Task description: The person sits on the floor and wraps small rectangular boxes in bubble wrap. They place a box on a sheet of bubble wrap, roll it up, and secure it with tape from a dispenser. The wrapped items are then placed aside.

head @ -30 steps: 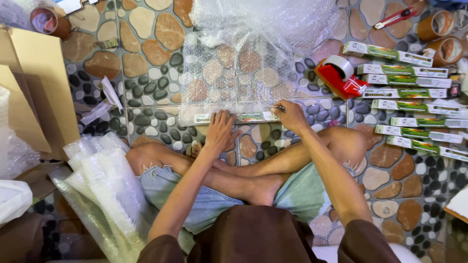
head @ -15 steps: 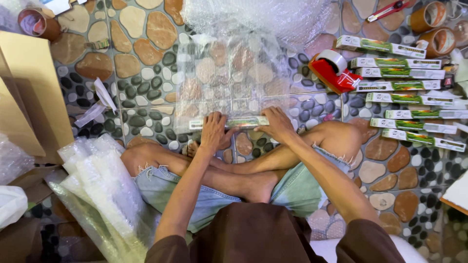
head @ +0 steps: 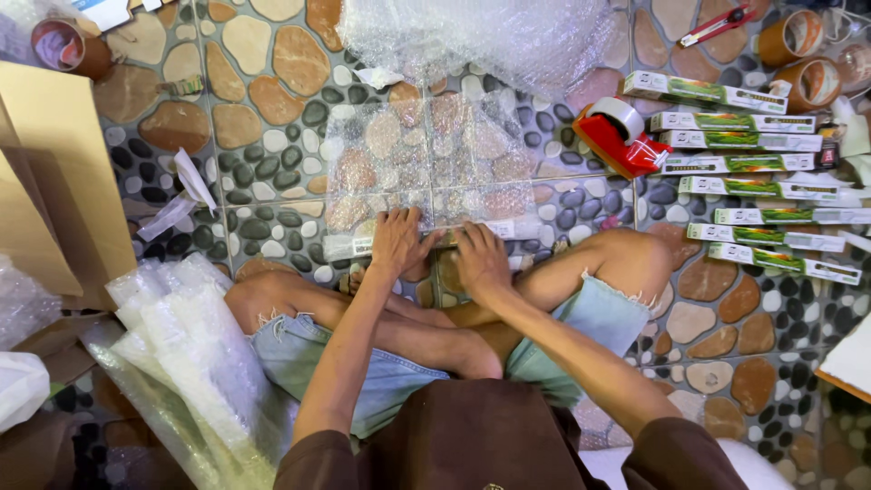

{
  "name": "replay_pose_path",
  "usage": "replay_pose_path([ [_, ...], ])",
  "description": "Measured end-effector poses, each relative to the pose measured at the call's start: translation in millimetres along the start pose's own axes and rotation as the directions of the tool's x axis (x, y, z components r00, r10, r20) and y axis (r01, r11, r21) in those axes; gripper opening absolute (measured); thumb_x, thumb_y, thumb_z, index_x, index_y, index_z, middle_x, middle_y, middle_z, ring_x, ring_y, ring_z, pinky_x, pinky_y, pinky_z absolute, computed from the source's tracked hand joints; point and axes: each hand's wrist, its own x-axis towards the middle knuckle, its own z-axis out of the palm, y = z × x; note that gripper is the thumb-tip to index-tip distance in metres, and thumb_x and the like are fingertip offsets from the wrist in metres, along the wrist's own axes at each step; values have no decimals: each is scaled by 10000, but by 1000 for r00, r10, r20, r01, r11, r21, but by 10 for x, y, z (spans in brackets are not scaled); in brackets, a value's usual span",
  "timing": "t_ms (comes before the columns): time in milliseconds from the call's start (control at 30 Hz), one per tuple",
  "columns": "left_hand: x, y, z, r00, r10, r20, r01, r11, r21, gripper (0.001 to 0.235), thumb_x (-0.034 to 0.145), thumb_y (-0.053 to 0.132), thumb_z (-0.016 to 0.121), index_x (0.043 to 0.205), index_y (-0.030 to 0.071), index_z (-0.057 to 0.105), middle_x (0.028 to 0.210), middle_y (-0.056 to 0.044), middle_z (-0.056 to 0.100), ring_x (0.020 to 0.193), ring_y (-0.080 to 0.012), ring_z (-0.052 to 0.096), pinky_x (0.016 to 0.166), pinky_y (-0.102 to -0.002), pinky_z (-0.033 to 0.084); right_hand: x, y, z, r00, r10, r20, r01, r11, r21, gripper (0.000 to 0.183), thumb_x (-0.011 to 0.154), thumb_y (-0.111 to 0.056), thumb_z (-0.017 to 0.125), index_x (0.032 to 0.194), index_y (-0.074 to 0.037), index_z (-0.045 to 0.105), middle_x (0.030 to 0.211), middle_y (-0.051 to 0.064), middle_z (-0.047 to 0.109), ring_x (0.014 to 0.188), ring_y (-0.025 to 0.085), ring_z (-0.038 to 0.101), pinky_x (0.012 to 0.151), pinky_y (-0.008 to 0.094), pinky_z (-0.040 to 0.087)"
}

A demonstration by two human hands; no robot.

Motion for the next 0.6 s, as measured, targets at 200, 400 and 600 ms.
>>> replay_pose_path([
  [200, 48, 143, 279, 922, -41, -385, 86, 991, 100, 263, 969, 379, 662, 1082, 145, 625, 987, -82, 578, 1008, -299, 590, 961, -461, 433, 627, 20, 186, 992, 75, 105, -82, 995, 58, 677, 1095, -393, 535, 1653, -63, 342, 1684, 222, 365, 1596, 379, 253, 1293, 590, 92],
  [400, 321, 185, 74, 949, -130, -287, 172, 977, 126, 591, 1114, 492, 447, 1508, 64, 549, 1563, -220, 518, 1508, -367, 433, 1247, -538, 229, 1712, 200, -49, 986, 114, 122, -119, 992, 38, 779, 1099, -665, 269, 1658, -132, 373, 1713, 223, 304, 1616, 385, 202, 1301, 611, 57],
  [600, 1444, -231, -244, 969, -242, -50, 247, 960, 135, 762, 1086, 652, 304, 1588, 106, 475, 1647, -242, 402, 1557, -392, 329, 1265, -614, 181, 2085, 550, 267, 868, -43, -495, 60, 998, 19, 432, 1058, -558, 539, 1242, -188, 667, 1206, 56, 588, 1116, 294, 576, 940, 489, 425],
])
